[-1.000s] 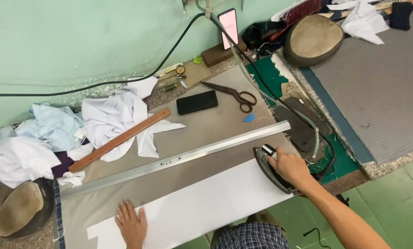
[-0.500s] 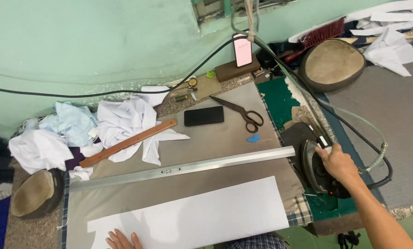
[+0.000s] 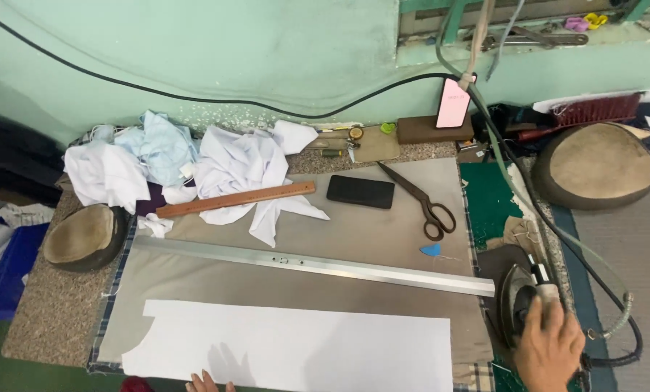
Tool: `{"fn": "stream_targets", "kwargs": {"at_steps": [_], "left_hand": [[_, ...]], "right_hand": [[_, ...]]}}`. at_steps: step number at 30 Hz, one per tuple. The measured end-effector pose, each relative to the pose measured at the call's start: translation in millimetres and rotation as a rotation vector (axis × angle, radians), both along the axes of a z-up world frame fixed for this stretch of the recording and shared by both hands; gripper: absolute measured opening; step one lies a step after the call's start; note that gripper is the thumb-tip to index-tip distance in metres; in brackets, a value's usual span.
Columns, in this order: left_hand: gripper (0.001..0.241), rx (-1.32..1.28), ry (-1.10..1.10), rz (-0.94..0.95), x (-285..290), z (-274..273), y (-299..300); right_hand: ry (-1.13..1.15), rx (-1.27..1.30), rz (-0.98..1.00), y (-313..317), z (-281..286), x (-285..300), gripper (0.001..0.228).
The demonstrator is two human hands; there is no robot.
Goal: Marking and ironing white fabric pieces on a tailoring workstation to prepare them for sewing.
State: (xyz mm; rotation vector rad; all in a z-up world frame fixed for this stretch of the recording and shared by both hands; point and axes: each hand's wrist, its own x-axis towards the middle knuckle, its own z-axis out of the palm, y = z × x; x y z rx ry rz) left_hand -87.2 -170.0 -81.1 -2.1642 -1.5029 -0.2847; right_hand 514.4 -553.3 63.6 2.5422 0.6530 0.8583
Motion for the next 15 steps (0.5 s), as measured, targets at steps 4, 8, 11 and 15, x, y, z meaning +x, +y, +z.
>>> {"fn": "stream_targets", "kwargs": {"at_steps": [4, 8, 11, 15], "left_hand": [[0.081, -0.063, -0.160, 0.021, 20.9, 12.8, -25.6], [0.074, -0.061, -0.295, -0.129, 62.6, 66.4, -40.7], [0.076, -0.156, -0.315, -0.093, 65.0, 78.2, -51.0], [0.076, -0.199, -0.339, -0.029, 54.8, 80.5, -68.2]], "right_hand": [[0.291, 0.266, 0.455, 92.7, -17.0, 39.3, 0.060], [0.376, 0.225, 0.734, 174.4, -83.8, 98.2, 0.039], [0.312, 0.325, 0.728, 186.3, -69.3, 101.5, 0.034], [0.386, 0.420, 0.503, 168.8, -101.0, 74.4, 0.032]]}}
